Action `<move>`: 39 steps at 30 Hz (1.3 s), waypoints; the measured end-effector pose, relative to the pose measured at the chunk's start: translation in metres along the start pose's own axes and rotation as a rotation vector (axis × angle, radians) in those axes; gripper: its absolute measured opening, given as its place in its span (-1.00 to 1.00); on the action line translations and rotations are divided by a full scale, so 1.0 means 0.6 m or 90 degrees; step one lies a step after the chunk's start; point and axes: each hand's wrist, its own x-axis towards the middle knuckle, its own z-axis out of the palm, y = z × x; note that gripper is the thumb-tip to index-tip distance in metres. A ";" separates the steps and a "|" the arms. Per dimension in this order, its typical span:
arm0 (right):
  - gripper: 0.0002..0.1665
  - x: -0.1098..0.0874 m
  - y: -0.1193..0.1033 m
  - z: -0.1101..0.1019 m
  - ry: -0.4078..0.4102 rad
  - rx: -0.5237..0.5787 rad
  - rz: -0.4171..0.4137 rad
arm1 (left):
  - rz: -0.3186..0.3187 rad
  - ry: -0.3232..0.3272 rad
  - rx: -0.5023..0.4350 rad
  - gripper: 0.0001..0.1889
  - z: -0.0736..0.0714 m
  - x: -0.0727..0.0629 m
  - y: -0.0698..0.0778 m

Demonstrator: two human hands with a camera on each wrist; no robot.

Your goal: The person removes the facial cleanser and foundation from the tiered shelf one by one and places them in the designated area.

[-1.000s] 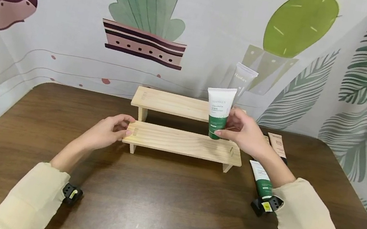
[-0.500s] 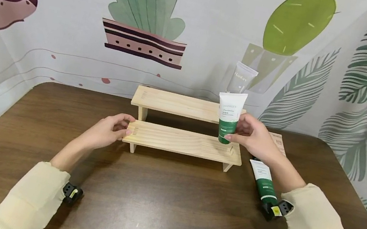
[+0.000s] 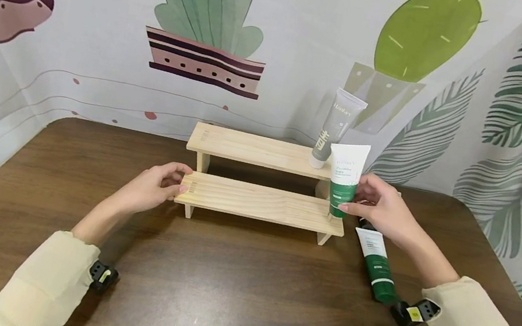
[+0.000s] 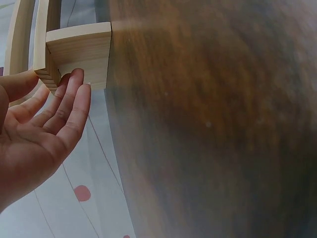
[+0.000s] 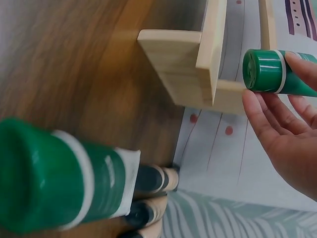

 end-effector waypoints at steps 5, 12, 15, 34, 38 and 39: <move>-0.59 -0.016 0.016 -0.011 0.003 -0.008 0.005 | -0.007 0.000 -0.005 -0.67 0.001 0.000 0.001; -0.57 -0.039 0.043 -0.028 0.027 -0.039 0.014 | -0.007 -0.004 -0.014 -0.67 0.001 0.000 0.001; -0.58 -0.048 0.055 -0.035 0.038 -0.046 -0.002 | -0.005 -0.004 -0.012 -0.67 0.001 0.000 0.001; -0.63 -0.146 0.132 -0.089 0.007 -0.090 0.078 | 0.007 0.001 -0.008 -0.68 0.001 -0.001 0.002; -0.60 -0.162 0.145 -0.095 -0.010 -0.088 0.120 | 0.002 0.002 -0.003 -0.67 0.001 -0.001 0.001; -0.60 -0.165 0.148 -0.096 -0.014 -0.081 0.127 | 0.001 0.002 -0.003 -0.67 0.001 -0.001 0.001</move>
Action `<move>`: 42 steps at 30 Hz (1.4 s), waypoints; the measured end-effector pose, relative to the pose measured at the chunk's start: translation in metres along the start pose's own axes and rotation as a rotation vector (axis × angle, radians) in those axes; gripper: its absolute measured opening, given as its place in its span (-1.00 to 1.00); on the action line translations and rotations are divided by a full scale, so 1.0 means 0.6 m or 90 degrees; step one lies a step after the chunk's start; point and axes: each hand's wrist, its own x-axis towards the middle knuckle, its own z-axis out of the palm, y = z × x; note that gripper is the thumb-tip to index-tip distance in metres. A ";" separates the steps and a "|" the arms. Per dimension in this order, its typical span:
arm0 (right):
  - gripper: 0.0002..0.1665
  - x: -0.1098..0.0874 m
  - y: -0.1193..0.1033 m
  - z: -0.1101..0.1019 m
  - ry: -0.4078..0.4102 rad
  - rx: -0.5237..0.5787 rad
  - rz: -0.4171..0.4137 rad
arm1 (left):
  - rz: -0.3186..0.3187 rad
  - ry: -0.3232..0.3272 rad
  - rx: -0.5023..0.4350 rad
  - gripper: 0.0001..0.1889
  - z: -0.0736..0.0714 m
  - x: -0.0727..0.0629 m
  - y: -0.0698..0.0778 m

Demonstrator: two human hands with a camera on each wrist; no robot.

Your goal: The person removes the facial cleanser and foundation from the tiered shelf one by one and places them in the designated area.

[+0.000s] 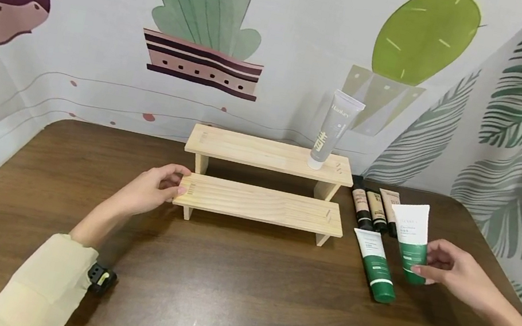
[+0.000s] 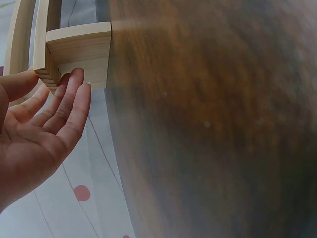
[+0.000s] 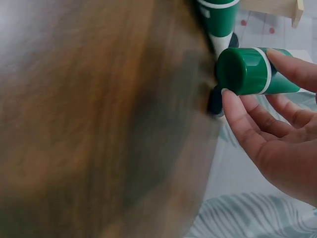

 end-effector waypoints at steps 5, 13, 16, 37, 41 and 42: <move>-0.57 -0.011 0.013 0.007 -0.024 0.028 0.023 | 0.003 -0.007 -0.010 -0.66 -0.001 -0.001 0.000; -0.56 -0.022 0.024 0.016 -0.042 0.058 0.056 | -0.004 -0.009 -0.015 -0.65 -0.002 -0.002 0.001; -0.58 -0.025 0.028 0.017 -0.043 0.070 0.062 | -0.003 -0.006 -0.015 -0.65 -0.002 -0.003 0.001; -0.57 -0.047 0.054 0.009 -0.142 0.165 0.102 | 0.015 -0.006 -0.020 -0.66 -0.002 -0.002 0.003; -0.55 -0.049 0.057 0.010 -0.156 0.184 0.119 | 0.009 -0.008 -0.025 -0.66 -0.002 -0.002 0.001; -0.55 -0.049 0.057 0.010 -0.157 0.186 0.122 | 0.006 -0.008 -0.024 -0.66 -0.002 -0.002 0.001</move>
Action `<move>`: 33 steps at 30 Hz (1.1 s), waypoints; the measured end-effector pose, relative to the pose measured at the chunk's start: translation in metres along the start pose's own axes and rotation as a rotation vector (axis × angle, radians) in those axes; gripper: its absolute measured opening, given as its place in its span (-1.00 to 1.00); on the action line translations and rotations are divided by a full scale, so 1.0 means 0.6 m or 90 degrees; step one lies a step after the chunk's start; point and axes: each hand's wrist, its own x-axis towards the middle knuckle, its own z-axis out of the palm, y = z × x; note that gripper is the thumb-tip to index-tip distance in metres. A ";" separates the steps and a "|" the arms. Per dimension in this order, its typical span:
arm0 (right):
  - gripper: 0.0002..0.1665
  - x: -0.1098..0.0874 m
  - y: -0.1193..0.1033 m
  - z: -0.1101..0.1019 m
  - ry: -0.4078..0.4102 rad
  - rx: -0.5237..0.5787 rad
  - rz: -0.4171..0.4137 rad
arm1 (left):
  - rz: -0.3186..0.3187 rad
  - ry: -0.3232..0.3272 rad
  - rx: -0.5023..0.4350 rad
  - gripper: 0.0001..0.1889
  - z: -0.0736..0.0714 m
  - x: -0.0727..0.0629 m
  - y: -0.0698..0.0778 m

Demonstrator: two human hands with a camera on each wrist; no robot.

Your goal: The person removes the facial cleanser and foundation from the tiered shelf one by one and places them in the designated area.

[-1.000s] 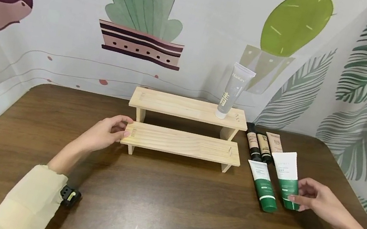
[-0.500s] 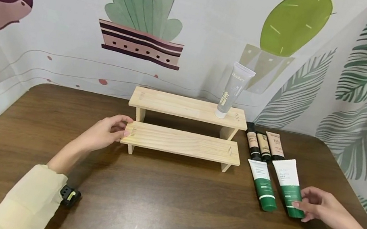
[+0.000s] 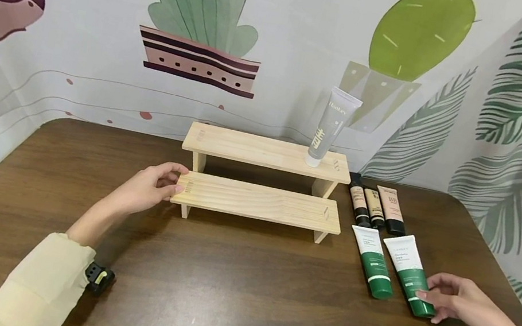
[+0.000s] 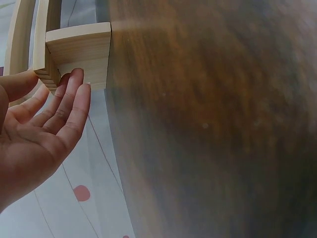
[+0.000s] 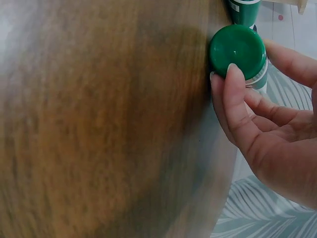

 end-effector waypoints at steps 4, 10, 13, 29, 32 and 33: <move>-0.55 0.001 0.001 -0.001 -0.007 0.011 0.010 | 0.005 0.000 0.003 -0.66 0.000 0.001 -0.002; -0.54 0.004 0.004 -0.002 -0.018 0.034 0.011 | -0.001 0.000 0.005 -0.66 -0.001 0.002 -0.003; -0.44 0.004 0.006 -0.002 -0.014 0.039 0.006 | -0.004 -0.002 0.002 -0.66 -0.001 0.001 -0.003; -0.59 0.000 0.018 -0.011 -0.003 0.068 -0.056 | -0.004 -0.001 0.005 -0.66 0.000 0.002 -0.002; -0.62 0.001 0.017 -0.011 -0.009 0.071 -0.059 | 0.001 0.000 0.002 -0.66 0.000 0.002 0.000; -0.62 0.001 0.016 -0.011 -0.012 0.070 -0.060 | 0.003 0.000 0.000 -0.66 0.000 0.001 0.000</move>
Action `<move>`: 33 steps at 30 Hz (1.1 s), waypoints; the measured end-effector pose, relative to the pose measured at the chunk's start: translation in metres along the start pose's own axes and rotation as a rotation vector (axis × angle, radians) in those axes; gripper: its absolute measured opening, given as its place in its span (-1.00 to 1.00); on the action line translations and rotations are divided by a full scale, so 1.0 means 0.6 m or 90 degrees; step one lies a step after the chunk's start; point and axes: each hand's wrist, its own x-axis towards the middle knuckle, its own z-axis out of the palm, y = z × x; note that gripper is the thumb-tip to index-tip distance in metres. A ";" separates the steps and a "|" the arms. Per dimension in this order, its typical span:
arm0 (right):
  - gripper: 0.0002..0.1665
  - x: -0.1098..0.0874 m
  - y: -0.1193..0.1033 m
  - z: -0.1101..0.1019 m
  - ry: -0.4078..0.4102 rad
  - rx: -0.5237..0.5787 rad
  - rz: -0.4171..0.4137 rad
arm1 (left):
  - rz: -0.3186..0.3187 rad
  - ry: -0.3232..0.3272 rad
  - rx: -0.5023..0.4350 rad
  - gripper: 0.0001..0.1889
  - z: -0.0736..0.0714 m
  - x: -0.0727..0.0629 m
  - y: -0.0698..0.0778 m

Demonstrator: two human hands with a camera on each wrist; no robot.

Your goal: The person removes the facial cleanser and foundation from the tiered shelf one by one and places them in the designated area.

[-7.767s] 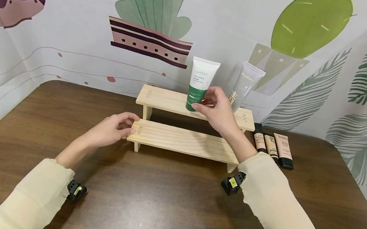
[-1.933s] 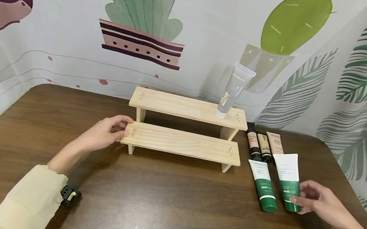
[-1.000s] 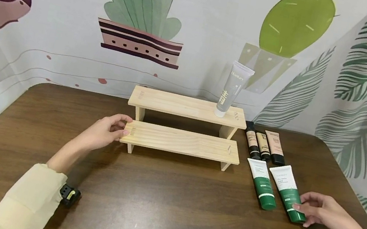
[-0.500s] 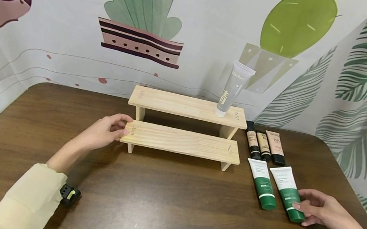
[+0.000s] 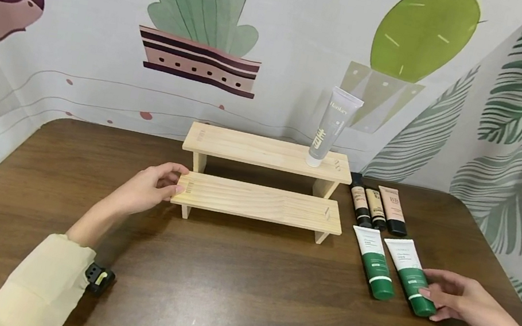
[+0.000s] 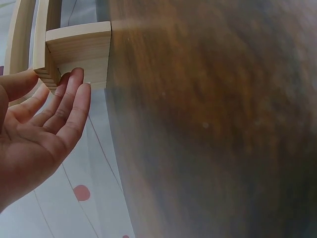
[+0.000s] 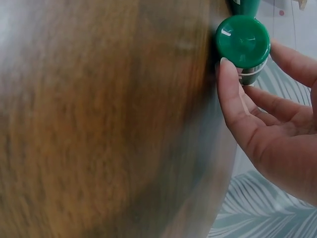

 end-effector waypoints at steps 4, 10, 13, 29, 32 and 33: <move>-0.51 0.004 -0.004 0.004 -0.018 0.001 -0.009 | -0.003 -0.001 -0.002 -0.66 0.000 0.000 0.000; -0.32 0.011 -0.011 0.010 -0.037 0.003 -0.012 | -0.008 0.000 0.006 -0.67 -0.001 -0.001 -0.001; -0.31 0.013 -0.013 0.010 -0.035 0.005 -0.009 | -0.007 0.001 0.006 -0.66 -0.001 -0.001 -0.001; -0.32 0.021 -0.014 0.013 -0.042 0.017 -0.013 | -0.008 0.002 0.008 -0.66 -0.001 0.000 -0.002; -0.35 0.023 -0.012 0.012 -0.044 0.019 -0.025 | -0.009 0.002 0.007 -0.66 0.000 0.001 -0.002; -0.36 0.024 -0.012 0.011 -0.043 0.020 -0.024 | -0.009 0.002 0.007 -0.66 0.000 0.001 -0.001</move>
